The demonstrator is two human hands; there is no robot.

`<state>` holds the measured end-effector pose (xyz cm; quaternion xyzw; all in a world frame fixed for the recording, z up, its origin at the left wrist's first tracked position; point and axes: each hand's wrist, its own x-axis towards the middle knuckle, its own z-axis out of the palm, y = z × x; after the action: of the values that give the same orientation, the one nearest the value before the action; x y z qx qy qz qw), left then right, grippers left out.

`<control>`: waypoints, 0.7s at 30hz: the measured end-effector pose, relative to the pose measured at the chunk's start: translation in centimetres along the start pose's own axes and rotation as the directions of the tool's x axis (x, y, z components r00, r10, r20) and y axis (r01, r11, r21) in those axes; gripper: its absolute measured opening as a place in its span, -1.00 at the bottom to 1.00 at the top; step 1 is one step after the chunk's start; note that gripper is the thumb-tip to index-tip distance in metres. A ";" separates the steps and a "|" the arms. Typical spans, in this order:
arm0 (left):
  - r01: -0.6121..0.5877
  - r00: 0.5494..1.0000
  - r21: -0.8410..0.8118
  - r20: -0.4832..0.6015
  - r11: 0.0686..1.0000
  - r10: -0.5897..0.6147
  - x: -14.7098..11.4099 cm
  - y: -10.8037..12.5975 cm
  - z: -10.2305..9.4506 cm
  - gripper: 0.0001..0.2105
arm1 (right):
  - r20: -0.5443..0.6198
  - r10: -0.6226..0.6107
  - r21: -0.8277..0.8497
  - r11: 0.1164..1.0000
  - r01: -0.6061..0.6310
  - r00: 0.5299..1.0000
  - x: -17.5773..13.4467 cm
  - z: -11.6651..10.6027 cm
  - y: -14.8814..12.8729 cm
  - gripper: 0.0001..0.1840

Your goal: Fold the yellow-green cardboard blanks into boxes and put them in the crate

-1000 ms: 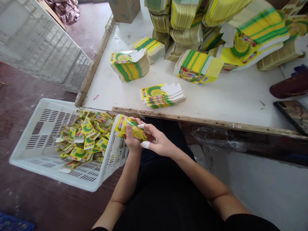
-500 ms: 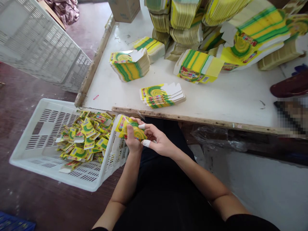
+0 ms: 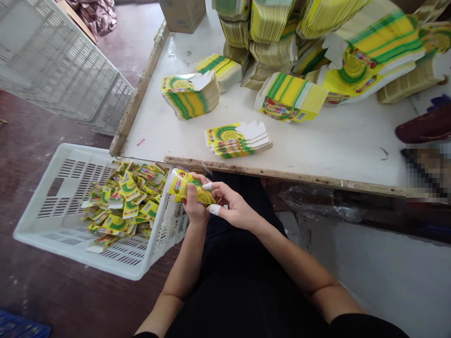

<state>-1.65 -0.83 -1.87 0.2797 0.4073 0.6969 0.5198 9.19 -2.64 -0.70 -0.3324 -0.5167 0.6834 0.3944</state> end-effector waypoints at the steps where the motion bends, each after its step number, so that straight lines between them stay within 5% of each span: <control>1: -0.006 1.000 0.007 0.001 1.000 0.006 0.0 0.0 0.0 -0.61 | 0.000 0.002 -0.003 1.000 -0.002 1.000 0.0 0.0 0.0 -0.60; 10: 0.026 0.999 -0.019 -0.046 0.999 -0.027 -0.1 0.0 0.2 -0.60 | -0.024 -0.009 -0.022 1.000 0.009 1.000 -0.1 -0.1 0.0 -0.62; 21: -0.019 1.000 0.022 0.022 1.000 0.018 -0.2 0.0 0.3 -0.61 | -0.095 0.010 0.004 1.000 -0.010 0.995 0.1 0.2 0.4 -0.68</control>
<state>-1.35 -0.96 -1.73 0.2967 0.4068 0.6940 0.5145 8.91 -2.64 -1.04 -0.3664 -0.4947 0.6697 0.4154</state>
